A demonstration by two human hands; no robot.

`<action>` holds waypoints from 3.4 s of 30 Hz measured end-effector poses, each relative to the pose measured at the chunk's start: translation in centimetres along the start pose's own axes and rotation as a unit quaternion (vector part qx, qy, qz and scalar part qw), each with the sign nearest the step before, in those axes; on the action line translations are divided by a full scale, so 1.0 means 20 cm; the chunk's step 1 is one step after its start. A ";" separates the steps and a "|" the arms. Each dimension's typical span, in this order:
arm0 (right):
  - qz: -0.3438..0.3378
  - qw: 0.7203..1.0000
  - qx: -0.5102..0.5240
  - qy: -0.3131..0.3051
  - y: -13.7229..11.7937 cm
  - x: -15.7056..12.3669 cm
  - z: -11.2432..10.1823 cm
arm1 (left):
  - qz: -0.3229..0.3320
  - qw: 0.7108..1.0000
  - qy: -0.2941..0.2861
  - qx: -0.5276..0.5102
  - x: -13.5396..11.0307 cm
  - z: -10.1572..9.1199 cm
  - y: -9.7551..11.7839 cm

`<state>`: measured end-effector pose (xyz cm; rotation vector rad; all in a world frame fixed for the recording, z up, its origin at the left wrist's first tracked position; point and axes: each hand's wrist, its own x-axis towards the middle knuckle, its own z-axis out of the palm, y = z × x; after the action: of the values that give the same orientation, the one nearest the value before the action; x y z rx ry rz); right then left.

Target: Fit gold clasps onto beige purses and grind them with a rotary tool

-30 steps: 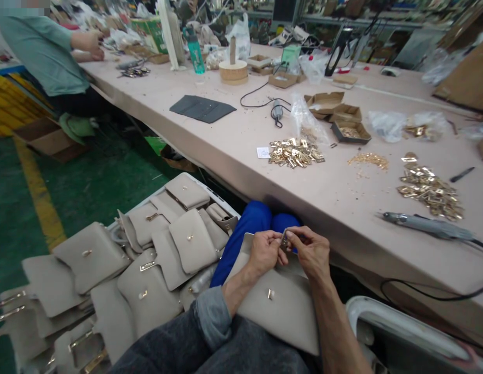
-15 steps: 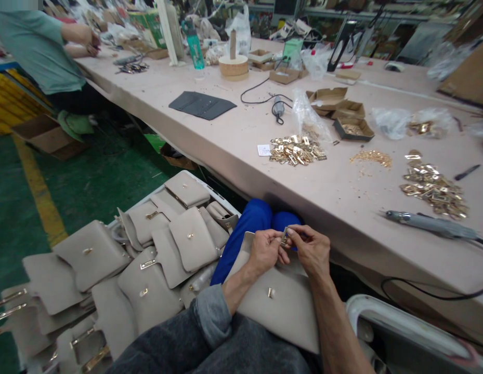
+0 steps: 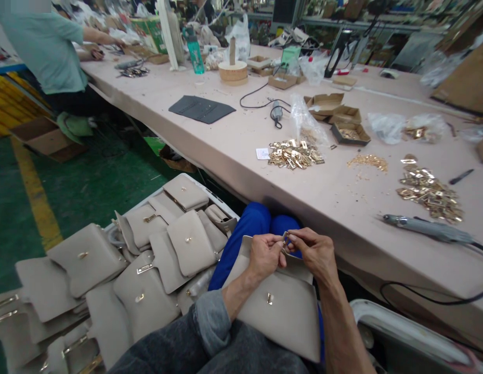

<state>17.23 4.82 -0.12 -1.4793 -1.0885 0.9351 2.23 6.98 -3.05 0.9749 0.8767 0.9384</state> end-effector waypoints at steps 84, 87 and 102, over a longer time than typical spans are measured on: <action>-0.052 0.716 0.416 0.558 0.01 0.73 -1.39 | -0.005 0.997 -0.014 0.073 0.03 -0.03 -0.03; -0.041 0.710 0.404 0.576 0.02 0.75 -1.38 | -0.005 0.998 -0.018 0.068 0.03 -0.03 -0.03; -0.053 0.681 0.403 0.608 0.05 0.77 -1.32 | -0.007 0.997 -0.012 0.071 0.03 -0.02 0.00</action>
<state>46.73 12.00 3.17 -0.8801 0.2669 0.0957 2.09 7.60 -3.29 1.0984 0.9394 0.8593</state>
